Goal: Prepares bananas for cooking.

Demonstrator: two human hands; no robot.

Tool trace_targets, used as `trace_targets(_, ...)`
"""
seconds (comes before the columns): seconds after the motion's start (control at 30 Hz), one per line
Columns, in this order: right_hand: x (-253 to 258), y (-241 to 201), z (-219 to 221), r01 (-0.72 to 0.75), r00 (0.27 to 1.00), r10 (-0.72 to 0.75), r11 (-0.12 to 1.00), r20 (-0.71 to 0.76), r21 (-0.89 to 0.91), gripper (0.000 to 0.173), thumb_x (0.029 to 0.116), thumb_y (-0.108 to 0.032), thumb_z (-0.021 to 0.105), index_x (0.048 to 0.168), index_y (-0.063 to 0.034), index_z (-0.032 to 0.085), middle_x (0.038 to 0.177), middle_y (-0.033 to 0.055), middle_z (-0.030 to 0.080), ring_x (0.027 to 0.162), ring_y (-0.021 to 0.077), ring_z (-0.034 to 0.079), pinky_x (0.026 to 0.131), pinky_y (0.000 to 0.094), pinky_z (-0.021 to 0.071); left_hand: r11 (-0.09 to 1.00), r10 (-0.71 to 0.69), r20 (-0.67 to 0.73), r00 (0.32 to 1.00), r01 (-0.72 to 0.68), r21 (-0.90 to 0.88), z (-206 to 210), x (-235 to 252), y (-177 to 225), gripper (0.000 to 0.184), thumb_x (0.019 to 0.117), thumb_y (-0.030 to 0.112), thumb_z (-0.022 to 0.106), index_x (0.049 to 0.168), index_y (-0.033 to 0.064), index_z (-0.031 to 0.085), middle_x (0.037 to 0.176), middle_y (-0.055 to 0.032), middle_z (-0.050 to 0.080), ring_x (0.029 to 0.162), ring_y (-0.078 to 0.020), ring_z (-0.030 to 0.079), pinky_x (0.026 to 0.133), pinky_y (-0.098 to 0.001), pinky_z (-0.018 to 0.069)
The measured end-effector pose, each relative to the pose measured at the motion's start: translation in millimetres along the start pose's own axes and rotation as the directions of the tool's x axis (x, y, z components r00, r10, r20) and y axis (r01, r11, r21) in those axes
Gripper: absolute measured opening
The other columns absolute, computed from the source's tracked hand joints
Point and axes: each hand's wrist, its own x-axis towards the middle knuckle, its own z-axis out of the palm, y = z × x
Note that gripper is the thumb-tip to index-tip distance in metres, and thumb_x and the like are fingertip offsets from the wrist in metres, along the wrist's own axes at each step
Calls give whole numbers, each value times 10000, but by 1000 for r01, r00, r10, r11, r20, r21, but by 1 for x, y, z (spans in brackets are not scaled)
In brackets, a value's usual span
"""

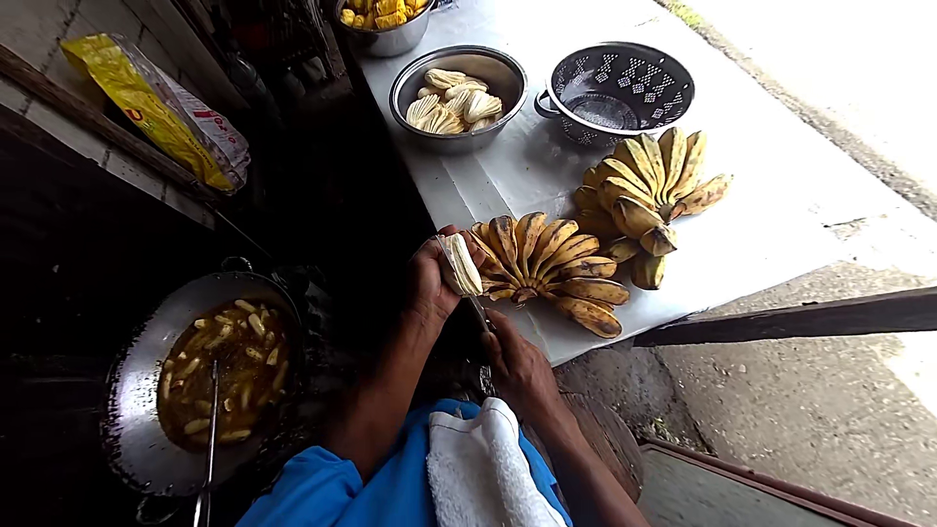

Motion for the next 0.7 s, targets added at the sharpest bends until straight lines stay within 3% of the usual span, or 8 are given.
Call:
trace_targets(0.23, 45, -3, -5, -71, 997, 73, 996, 24, -56, 439, 1103, -426, 323, 1390, -173, 538, 909, 127, 707, 866, 339, 711, 738, 581, 554, 997, -7, -44, 999, 10, 71, 5, -5, -14, 348, 1090, 236, 280, 1244, 92, 557, 1009, -85, 665, 924, -206, 687, 883, -399, 575)
trace_targets(0.3, 39, -4, -7, -32, 998, 31, 999, 51, 25, 439, 1104, -440, 327, 1361, -165, 553, 871, 94, 687, 812, 280, 693, 728, 525, 554, 999, -23, -63, 998, 26, 46, 5, -3, -8, 338, 1079, 251, 289, 1216, 100, 559, 979, -76, 662, 903, -204, 691, 878, -399, 582)
trace_targets(0.43, 8, -11, -16, 68, 982, -140, 886, 125, 459, 479, 1091, -410, 434, 1467, -125, 516, 838, 17, 644, 645, 112, 594, 616, 331, 552, 999, 9, -174, 985, -16, -35, -2, 14, 13, 347, 1031, 218, 325, 1202, 46, 574, 885, -96, 635, 795, -235, 674, 803, -447, 594)
trace_targets(0.5, 4, -14, -22, 98, 983, -171, 807, 72, 582, 493, 1068, -387, 521, 1463, -93, 503, 826, 13, 626, 613, 93, 584, 551, 288, 547, 999, 17, -90, 996, -21, -44, -11, 15, 20, 352, 977, 177, 333, 1237, 56, 537, 984, -122, 649, 900, -267, 681, 879, -482, 571)
trace_targets(0.57, 6, -13, -27, 116, 989, -148, 778, 1, 618, 496, 1045, -384, 579, 1450, -108, 504, 786, 8, 592, 576, 103, 555, 509, 288, 524, 1000, 18, 50, 999, -17, -13, -20, 12, 24, 373, 962, 147, 321, 1263, 82, 532, 1111, -139, 690, 1036, -278, 698, 934, -450, 567)
trace_targets(0.63, 9, -9, -29, 107, 994, -94, 780, -54, 616, 456, 1048, -352, 573, 1434, -119, 506, 755, 8, 574, 541, 122, 547, 488, 301, 526, 999, 45, 161, 986, -43, -20, -24, 14, 25, 351, 1009, 100, 328, 1305, 78, 515, 1211, -163, 680, 1121, -290, 691, 971, -426, 568)
trace_targets(0.7, 10, -6, -30, 92, 995, -59, 804, -75, 588, 416, 1063, -332, 536, 1410, -105, 508, 740, 7, 570, 535, 129, 553, 488, 307, 531, 995, 93, 262, 960, -84, -47, -26, 22, 25, 275, 1057, 102, 385, 1299, 70, 511, 1216, -163, 663, 1119, -282, 676, 970, -429, 564)
